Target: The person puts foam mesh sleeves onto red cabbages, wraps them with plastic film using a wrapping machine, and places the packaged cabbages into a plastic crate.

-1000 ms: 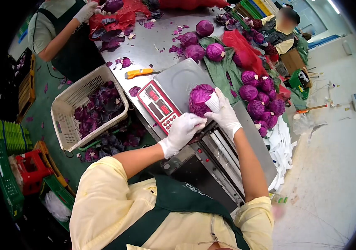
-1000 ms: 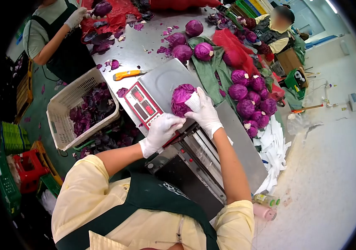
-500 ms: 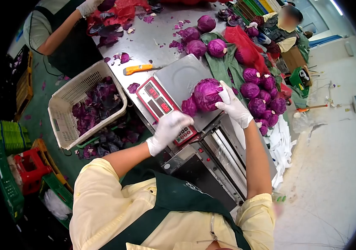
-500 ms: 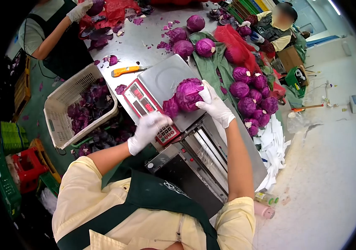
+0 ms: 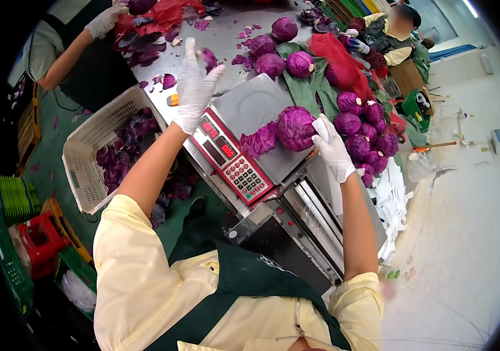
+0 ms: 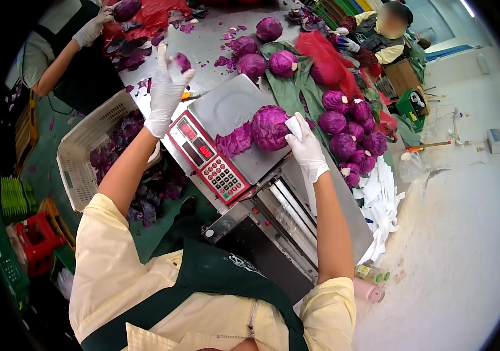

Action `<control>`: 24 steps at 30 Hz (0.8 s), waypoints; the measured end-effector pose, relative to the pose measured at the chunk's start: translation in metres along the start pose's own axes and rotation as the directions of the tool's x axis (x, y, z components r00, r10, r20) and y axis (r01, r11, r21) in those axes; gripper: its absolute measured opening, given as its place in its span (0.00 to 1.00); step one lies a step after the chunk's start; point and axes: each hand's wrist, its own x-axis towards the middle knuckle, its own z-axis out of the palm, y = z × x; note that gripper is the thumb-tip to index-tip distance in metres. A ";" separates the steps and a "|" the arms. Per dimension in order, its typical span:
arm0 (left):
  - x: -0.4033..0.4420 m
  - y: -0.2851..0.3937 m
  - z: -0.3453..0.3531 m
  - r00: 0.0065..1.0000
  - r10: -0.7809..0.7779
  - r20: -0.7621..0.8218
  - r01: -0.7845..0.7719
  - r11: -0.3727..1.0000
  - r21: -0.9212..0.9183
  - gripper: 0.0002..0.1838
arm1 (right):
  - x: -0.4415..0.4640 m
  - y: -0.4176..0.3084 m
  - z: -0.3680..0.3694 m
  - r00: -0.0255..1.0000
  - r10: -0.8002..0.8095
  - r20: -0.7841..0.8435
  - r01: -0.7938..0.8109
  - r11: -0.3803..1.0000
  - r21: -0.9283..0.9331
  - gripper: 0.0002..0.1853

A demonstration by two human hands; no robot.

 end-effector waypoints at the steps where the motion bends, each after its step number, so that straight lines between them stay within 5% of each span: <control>1: 0.002 -0.003 0.009 0.967 0.240 -0.082 -0.195 0.910 0.365 0.39 | -0.001 -0.004 -0.001 0.999 0.022 0.023 -0.024 0.994 0.103 0.38; 3: -0.008 0.021 0.019 0.935 0.339 0.106 -0.352 0.922 0.162 0.39 | -0.002 -0.011 -0.003 0.995 0.066 0.068 -0.084 0.950 0.302 0.37; 4: -0.019 0.035 0.028 0.880 0.434 0.192 -0.459 0.881 0.112 0.37 | -0.001 -0.008 -0.003 0.998 0.028 0.057 -0.041 0.970 0.239 0.37; 7: -0.073 0.070 0.055 0.762 0.331 0.557 -0.387 0.922 -0.018 0.35 | 0.001 -0.002 0.002 0.999 -0.036 0.032 0.032 0.992 0.125 0.37; 9: -0.100 0.079 0.071 0.734 0.323 0.598 -0.390 0.920 -0.018 0.33 | 0.005 0.016 0.010 1.000 -0.028 -0.005 0.028 0.980 0.199 0.37; 11: -0.114 0.078 0.082 0.677 0.417 0.606 -0.512 0.859 -0.019 0.34 | -0.005 -0.004 0.004 0.999 0.043 0.001 -0.043 0.999 0.012 0.39; 17: -0.119 0.066 0.088 0.671 0.477 0.567 -0.448 0.871 -0.203 0.22 | -0.001 -0.002 0.013 0.998 -0.070 -0.001 0.070 0.993 0.097 0.40; 21: -0.120 0.082 0.083 0.748 0.459 0.479 -0.486 0.871 -0.076 0.22 | -0.001 -0.015 0.009 0.999 -0.040 0.017 0.039 0.998 0.058 0.39; 24: -0.112 0.093 0.086 0.697 0.316 0.644 -0.477 0.874 0.088 0.18 | -0.003 -0.018 0.006 0.994 0.084 0.077 -0.094 0.986 0.138 0.37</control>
